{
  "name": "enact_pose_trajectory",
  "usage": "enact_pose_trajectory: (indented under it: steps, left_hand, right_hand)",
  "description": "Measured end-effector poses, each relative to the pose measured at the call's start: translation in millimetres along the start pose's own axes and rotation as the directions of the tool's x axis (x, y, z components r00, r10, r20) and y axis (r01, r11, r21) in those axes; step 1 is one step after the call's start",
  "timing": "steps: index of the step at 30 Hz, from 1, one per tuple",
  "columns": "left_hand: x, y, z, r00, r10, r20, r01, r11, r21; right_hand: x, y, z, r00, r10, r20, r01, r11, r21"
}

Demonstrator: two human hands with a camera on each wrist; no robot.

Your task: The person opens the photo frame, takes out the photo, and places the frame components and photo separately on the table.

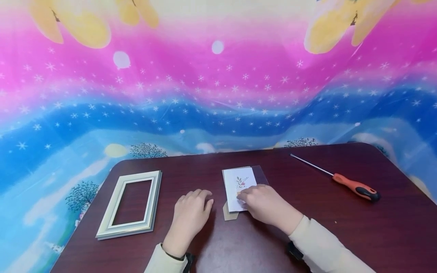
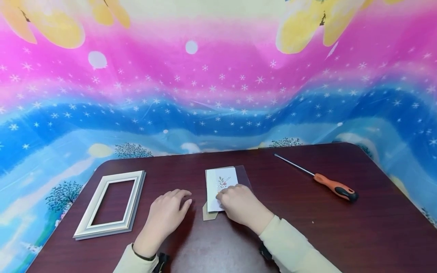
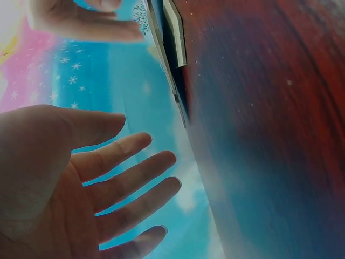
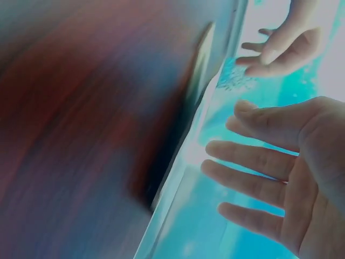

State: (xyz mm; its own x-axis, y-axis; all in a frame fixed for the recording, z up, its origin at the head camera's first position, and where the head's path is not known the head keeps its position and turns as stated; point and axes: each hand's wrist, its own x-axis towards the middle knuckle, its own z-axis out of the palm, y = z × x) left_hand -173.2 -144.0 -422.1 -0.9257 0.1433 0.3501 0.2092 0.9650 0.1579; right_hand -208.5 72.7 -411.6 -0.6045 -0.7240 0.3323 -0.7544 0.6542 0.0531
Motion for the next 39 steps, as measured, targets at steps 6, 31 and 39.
enact_pose_trajectory:
  steps: [6, 31, 39]
  left_hand:
    - [0.8, -3.3, -3.3, 1.0, -0.011, 0.025, 0.011, 1.0, 0.012]
    - [-0.9, -6.9, -5.9, 0.995, -0.035, 0.089, 0.033, 0.999, 0.029]
    - [-0.9, -8.0, -5.6, 0.994, -0.047, 0.098, 0.044, 0.998, 0.036]
  right_hand:
    - [19, -21, 5, 1.0, 0.005, -0.011, -0.005, 1.0, 0.006]
    - [26, -39, 17, 0.996, 0.062, -0.07, -0.065, 0.997, -0.043]
    - [28, -39, 16, 0.994, 0.058, -0.092, -0.062, 0.997, -0.042]
